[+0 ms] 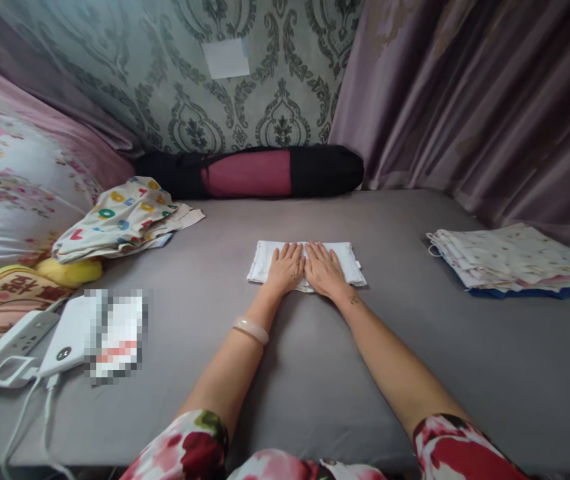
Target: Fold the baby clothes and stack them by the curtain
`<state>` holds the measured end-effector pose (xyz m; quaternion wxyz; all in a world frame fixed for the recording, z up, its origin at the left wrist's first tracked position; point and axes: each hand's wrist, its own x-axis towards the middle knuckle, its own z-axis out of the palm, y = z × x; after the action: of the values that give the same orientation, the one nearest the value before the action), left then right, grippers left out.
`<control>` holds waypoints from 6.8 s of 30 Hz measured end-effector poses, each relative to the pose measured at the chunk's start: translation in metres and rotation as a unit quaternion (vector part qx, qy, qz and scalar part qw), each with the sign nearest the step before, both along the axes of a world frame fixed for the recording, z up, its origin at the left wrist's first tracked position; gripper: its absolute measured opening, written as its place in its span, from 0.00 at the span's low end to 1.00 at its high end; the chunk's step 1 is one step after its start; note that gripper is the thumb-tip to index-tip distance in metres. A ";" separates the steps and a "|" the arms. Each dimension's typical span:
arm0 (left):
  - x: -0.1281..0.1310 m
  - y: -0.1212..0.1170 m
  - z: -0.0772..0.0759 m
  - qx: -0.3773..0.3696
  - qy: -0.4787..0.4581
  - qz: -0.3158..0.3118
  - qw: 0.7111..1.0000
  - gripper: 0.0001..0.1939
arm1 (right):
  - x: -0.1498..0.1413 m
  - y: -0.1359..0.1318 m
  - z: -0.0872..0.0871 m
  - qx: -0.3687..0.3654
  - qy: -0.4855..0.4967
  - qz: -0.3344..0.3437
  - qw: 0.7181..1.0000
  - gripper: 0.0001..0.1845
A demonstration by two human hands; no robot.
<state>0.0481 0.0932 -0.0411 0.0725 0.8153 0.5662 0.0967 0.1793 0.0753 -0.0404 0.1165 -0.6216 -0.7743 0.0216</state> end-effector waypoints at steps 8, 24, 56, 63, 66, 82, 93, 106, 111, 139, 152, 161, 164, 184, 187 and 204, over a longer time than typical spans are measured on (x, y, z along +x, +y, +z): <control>-0.008 0.003 -0.002 0.008 -0.012 0.033 0.999 0.29 | 0.000 0.002 -0.002 0.015 0.013 -0.050 0.999 0.29; -0.040 0.005 -0.004 0.021 0.022 0.118 0.993 0.31 | 0.033 0.002 -0.005 0.001 -0.017 -0.125 0.992 0.31; -0.005 -0.007 0.002 0.026 -0.003 -0.033 0.999 0.26 | -0.001 -0.003 0.006 -0.026 0.025 0.035 0.999 0.30; -0.007 -0.004 -0.001 0.009 -0.004 -0.030 1.000 0.26 | 0.002 -0.003 0.004 -0.031 0.024 0.035 0.999 0.31; -0.007 -0.006 0.001 0.023 -0.002 -0.026 0.999 0.27 | 0.002 -0.002 0.005 -0.035 0.025 0.032 0.999 0.30; -0.017 0.001 -0.010 0.060 0.024 0.065 0.996 0.31 | 0.009 0.003 -0.001 -0.020 -0.005 -0.030 0.999 0.30; -0.024 0.001 -0.003 0.091 0.017 0.081 0.992 0.30 | 0.016 0.002 0.011 -0.014 -0.022 -0.080 0.996 0.30; -0.034 0.004 -0.003 0.028 0.048 0.100 0.993 0.30 | 0.021 0.005 0.003 -0.047 -0.048 -0.101 0.993 0.31; -0.037 0.004 0.003 0.012 0.042 0.102 0.994 0.30 | 0.030 0.005 0.007 -0.032 -0.060 -0.121 0.990 0.31; -0.076 0.018 -0.003 0.043 -0.067 0.229 0.970 0.19 | 0.035 0.003 0.004 -0.026 -0.053 -0.117 0.991 0.32; -0.082 0.027 -0.010 0.022 -0.165 0.230 0.959 0.18 | 0.033 0.004 0.002 -0.032 -0.068 -0.123 0.990 0.31; -0.081 0.026 -0.003 0.030 -0.206 0.246 0.947 0.17 | -0.019 0.011 0.018 -0.012 -0.010 -0.093 0.996 0.31; -0.083 0.026 -0.002 0.038 -0.252 0.255 0.933 0.15 | -0.032 0.012 0.011 -0.014 -0.011 -0.102 0.995 0.31; -0.087 0.029 0.000 0.034 -0.387 0.289 0.875 0.14 | -0.062 0.012 0.010 0.008 -0.019 -0.058 0.998 0.30; -0.088 0.029 0.000 0.037 -0.390 0.295 0.871 0.14 | -0.070 0.013 0.007 0.007 -0.020 -0.044 0.999 0.30; -0.089 0.035 -0.005 0.048 -0.434 0.301 0.848 0.14 | -0.092 0.015 0.005 0.005 0.001 -0.024 1.000 0.29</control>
<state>-0.0411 0.1278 -0.0466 0.2386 0.4823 0.6896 0.4846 0.0874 0.0907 -0.0352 0.1207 -0.6396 -0.7590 0.0155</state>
